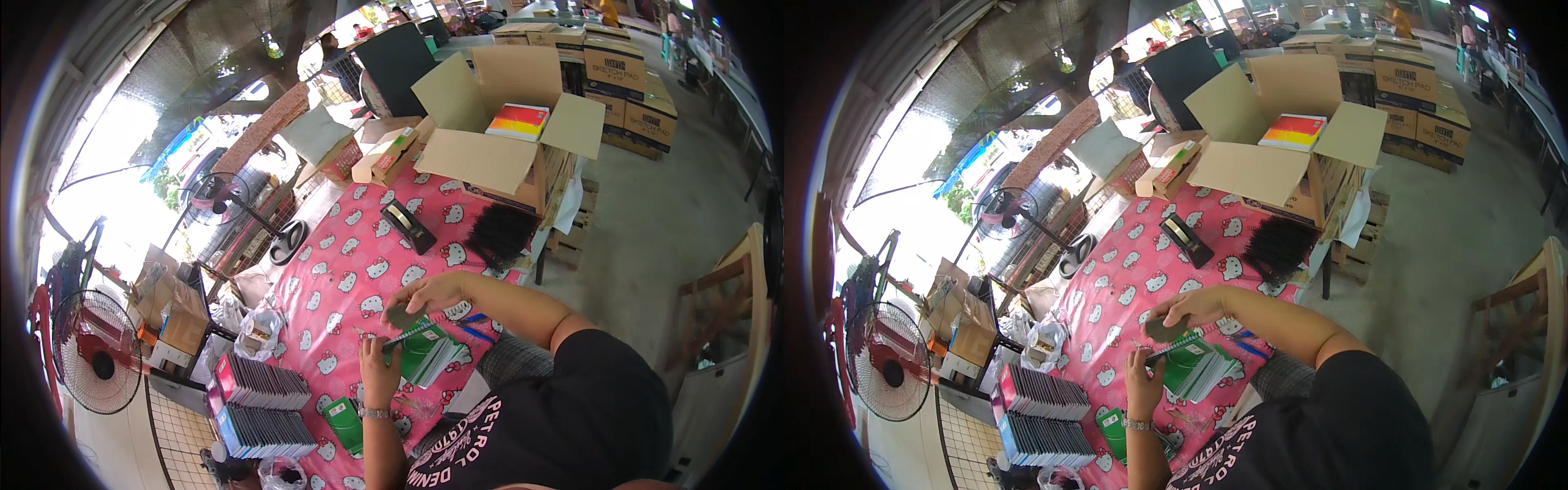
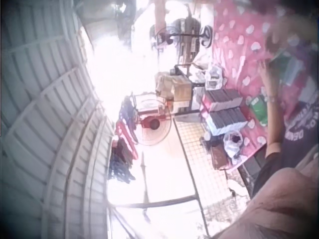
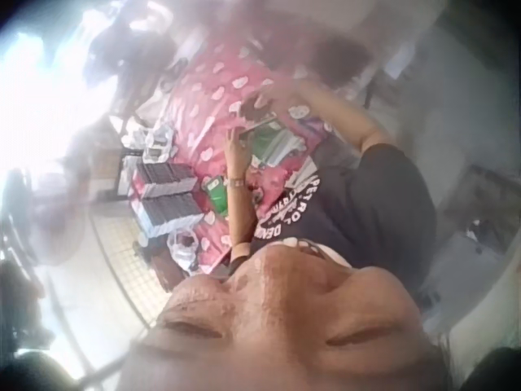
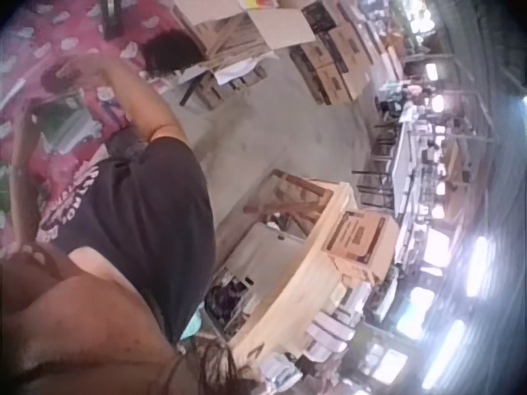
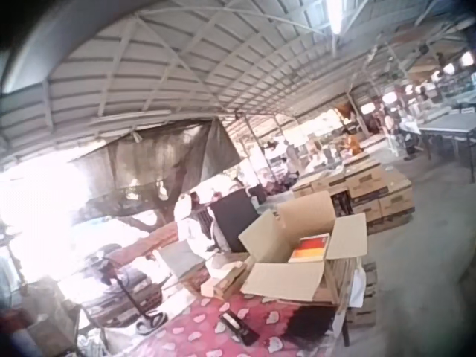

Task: The person assembles notebooks by threading spiral binding coils through the pre-punched holes of notebook covers and paper sets by hand.

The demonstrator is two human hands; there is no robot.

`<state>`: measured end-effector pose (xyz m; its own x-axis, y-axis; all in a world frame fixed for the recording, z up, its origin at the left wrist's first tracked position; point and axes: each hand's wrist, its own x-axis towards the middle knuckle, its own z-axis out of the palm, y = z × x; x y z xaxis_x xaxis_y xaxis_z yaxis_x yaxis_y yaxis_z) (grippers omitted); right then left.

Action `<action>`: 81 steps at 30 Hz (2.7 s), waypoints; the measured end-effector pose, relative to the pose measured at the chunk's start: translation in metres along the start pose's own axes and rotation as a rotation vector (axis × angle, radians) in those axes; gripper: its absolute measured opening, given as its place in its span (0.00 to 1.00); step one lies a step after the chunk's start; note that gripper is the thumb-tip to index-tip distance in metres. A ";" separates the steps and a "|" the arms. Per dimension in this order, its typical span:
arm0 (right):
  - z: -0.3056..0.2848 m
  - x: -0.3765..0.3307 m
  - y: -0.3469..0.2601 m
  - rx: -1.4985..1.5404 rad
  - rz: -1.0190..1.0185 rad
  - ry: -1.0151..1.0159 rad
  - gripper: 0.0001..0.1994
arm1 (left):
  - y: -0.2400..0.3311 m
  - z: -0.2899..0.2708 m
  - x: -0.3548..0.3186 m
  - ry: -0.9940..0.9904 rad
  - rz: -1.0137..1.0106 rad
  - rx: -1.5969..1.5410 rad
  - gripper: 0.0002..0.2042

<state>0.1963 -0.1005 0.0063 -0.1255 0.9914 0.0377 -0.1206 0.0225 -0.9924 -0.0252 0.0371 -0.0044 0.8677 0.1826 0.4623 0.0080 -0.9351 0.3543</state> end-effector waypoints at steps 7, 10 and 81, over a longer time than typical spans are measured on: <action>0.004 0.007 0.000 0.122 -0.045 -0.020 0.20 | 0.004 -0.003 0.007 -0.086 -0.159 -0.316 0.14; 0.001 0.008 0.003 -0.379 0.052 0.004 0.20 | 0.005 0.001 0.008 -0.080 -0.102 -0.282 0.15; -0.113 -0.094 0.173 -1.614 0.670 1.158 0.09 | 0.027 0.011 -0.022 -0.124 0.110 0.018 0.16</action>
<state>0.2985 -0.1749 -0.1823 0.8292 0.4865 0.2754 0.5150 -0.8563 -0.0380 -0.0380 0.0043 -0.0141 0.9186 0.0410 0.3931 -0.0826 -0.9527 0.2924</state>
